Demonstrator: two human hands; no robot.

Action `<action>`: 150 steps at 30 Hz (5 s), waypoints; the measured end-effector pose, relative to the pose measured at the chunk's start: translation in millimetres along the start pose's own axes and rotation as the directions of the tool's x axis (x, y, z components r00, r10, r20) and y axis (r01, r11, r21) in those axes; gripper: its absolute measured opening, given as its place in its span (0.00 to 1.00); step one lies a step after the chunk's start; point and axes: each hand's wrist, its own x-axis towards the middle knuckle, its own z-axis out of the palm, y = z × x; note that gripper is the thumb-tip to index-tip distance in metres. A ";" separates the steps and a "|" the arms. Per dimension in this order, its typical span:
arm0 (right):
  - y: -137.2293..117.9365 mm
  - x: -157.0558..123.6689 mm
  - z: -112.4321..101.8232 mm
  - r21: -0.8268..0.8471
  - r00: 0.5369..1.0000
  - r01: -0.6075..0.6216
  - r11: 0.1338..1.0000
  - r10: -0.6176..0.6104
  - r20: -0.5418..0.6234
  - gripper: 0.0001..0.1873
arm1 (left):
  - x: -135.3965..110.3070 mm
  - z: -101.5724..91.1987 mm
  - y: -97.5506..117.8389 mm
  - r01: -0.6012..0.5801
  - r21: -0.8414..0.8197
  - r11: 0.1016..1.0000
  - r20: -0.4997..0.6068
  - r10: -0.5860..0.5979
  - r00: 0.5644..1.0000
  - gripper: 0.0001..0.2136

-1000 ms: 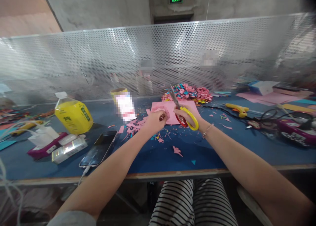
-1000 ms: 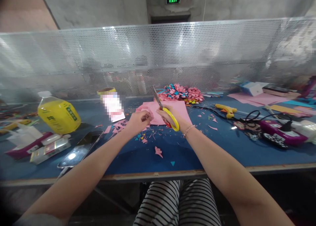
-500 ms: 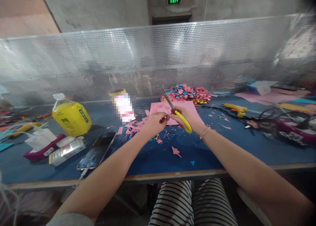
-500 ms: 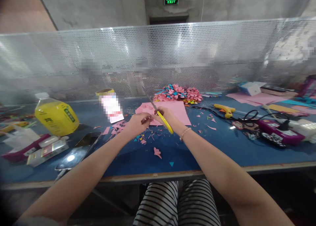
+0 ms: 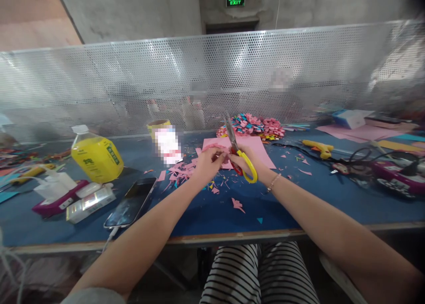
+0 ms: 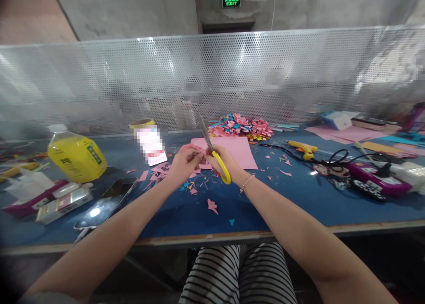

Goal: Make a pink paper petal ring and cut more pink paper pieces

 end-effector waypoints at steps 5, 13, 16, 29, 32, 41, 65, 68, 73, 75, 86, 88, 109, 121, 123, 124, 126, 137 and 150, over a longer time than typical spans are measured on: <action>3.0 -0.2 -5.5 -0.361 0.980 0.164 0.918 -0.192 -0.043 0.06 | 2.3 1.4 -2.7 0.129 -0.265 0.956 0.021 -0.128 0.992 0.03; 8.7 -0.2 -7.4 -0.540 0.937 0.291 0.790 -0.349 -0.004 0.07 | 5.3 -0.6 -7.9 0.132 -0.332 0.934 0.012 -0.136 0.991 0.04; 11.0 0.6 -13.3 -0.616 0.923 0.305 0.727 -0.385 0.002 0.09 | 8.2 -1.7 -13.9 0.106 -0.365 0.925 -0.121 -0.160 0.980 0.05; 19.1 3.3 -33.4 -0.925 0.952 0.168 0.340 -0.298 0.063 0.17 | 8.3 -19.8 -15.7 -0.160 0.135 0.978 -0.407 0.202 0.891 0.04; 20.8 4.0 -32.9 -0.929 0.948 0.194 0.317 -0.305 0.094 0.16 | 4.8 -17.2 -16.7 -0.284 0.381 0.880 -0.164 0.367 0.915 0.06; 20.1 4.9 -30.8 -0.920 0.938 0.228 0.317 -0.327 0.120 0.14 | 5.7 -12.0 -23.0 -0.405 0.485 0.775 0.075 0.425 0.902 0.07; 26.5 13.2 -33.2 0.181 0.974 -0.034 0.983 -0.008 0.226 0.24 | 14.8 -12.4 -30.6 -0.085 -0.058 0.995 -0.327 0.061 0.943 0.02; 21.9 6.6 -28.6 0.352 0.901 -0.117 0.929 -0.050 0.431 0.24 | 14.2 -11.6 -28.6 -0.072 -0.096 0.993 -0.319 0.037 0.947 0.03; 22.0 3.4 -21.3 0.288 0.916 -0.151 0.946 0.024 0.401 0.21 | 14.1 -11.7 -21.8 0.034 -0.215 0.976 -0.294 -0.098 0.951 0.03; 19.5 2.0 -16.8 0.203 0.939 -0.126 0.971 0.050 0.340 0.21 | 13.5 -11.7 -18.7 0.088 -0.260 0.962 -0.264 -0.158 0.952 0.04; 7.3 -2.0 -5.3 -0.035 0.965 -0.020 0.999 0.028 0.261 0.19 | 7.9 -8.7 -12.5 0.159 -0.369 0.916 -0.187 -0.241 0.952 0.08; 6.1 -2.5 -4.6 -0.035 0.963 -0.029 0.999 0.037 0.267 0.19 | 7.9 -8.2 -13.2 0.144 -0.362 0.921 -0.209 -0.231 0.950 0.08; -0.8 -7.8 -7.0 0.057 0.937 -0.138 0.989 0.111 0.330 0.18 | 6.1 -8.6 -6.6 0.123 -0.370 0.921 -0.207 -0.211 0.955 0.06; -5.6 -7.5 -4.9 0.019 0.950 -0.113 0.993 0.102 0.296 0.18 | 4.2 -5.3 -5.9 0.136 -0.363 0.922 -0.199 -0.219 0.955 0.03; -6.0 -8.0 -2.7 0.024 0.956 -0.116 0.993 0.105 0.275 0.18 | 4.0 -5.0 -5.6 0.137 -0.363 0.922 -0.205 -0.223 0.953 0.03; -5.7 -8.1 -1.5 0.029 0.958 -0.116 0.993 0.104 0.268 0.19 | 3.9 -4.9 -5.6 0.138 -0.363 0.921 -0.207 -0.224 0.952 0.04; -4.6 -8.3 0.9 0.031 0.964 -0.105 0.994 0.094 0.250 0.19 | 3.7 -4.6 -5.5 0.139 -0.367 0.920 -0.207 -0.226 0.952 0.04; 9.1 -4.0 9.6 -0.123 0.990 0.028 0.992 -0.011 0.139 0.18 | 4.1 -5.5 -3.2 0.158 -0.386 0.909 -0.187 -0.245 0.951 0.04; 6.8 2.8 -5.7 -0.264 0.997 -0.058 0.963 0.070 0.037 0.21 | 7.6 -7.8 -13.4 0.110 -0.161 0.981 -0.132 -0.132 0.982 0.07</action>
